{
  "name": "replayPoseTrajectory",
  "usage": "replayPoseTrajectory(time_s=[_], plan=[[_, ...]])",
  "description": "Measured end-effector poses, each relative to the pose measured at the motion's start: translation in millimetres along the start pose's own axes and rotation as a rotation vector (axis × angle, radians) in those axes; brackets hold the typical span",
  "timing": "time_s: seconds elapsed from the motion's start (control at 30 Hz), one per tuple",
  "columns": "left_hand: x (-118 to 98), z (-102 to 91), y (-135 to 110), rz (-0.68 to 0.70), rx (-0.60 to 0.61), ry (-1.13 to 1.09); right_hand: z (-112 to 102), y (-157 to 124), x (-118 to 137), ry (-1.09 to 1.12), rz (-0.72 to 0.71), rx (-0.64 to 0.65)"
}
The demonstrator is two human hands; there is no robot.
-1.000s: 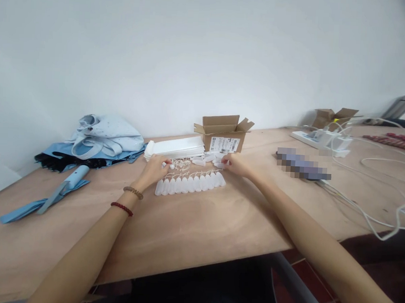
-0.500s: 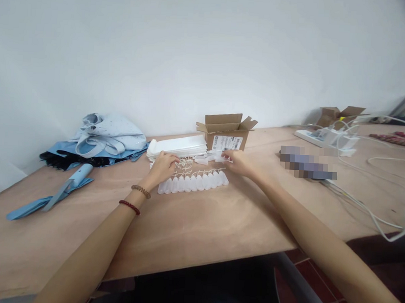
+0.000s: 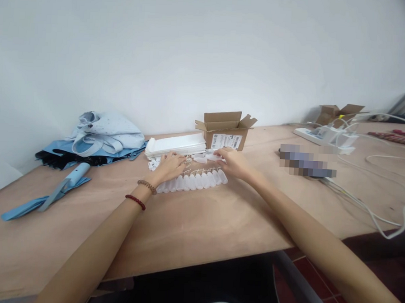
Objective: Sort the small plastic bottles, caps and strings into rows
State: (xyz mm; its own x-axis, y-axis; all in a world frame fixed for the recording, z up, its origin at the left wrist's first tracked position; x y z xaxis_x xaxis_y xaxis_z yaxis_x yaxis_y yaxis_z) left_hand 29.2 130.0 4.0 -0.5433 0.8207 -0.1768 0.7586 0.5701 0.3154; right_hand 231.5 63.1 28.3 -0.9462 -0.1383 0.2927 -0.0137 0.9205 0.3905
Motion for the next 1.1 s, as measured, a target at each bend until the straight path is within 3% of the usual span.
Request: replayPoseTrajectory(time_s=[0.13, 0.27, 0.43, 0.57, 0.77, 1.1], plan=[[1.0, -2.1, -0.8, -0.043, -0.021, -0.016, -0.5, -0.3, -0.3, 0.007, 0.006, 0.002], [8.2, -13.9, -0.6, -0.113, -0.172, -0.167, -0.9, -0.1, -0.3, 0.005, 0.000, -0.007], [20.0, -26.2, -2.0, -0.196, -0.439, -0.670, 1.3, 0.9, 1.3, 0.075, -0.049, -0.030], [5.4, -31.2, -4.4, -0.205, -0.569, -1.126, 2.5, 0.3, 5.9, 0.210, -0.072, -0.061], [-32.3, -35.1, -7.3, -0.152, -0.488, -1.453, 0.6, -3.6, 18.0, 0.344, -0.083, -0.054], [-44.5, -34.4, -14.2, -0.178, -0.427, -1.643, -0.3, -3.2, 16.9, 0.383, -0.047, -0.057]])
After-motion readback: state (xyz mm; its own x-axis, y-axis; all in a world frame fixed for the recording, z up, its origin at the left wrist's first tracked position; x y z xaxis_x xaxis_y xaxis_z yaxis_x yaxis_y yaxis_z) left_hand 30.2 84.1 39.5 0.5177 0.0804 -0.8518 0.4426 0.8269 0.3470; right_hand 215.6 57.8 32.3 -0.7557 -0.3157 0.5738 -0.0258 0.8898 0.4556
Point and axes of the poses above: each hand's wrist, its own y-axis towards the middle knuckle, its own z-axis out of the palm, x = y × z, the point moved 6 cm from there along y, towards the middle knuckle, and after that the axes turned 13 degrees about z, right-handed, at the moved point
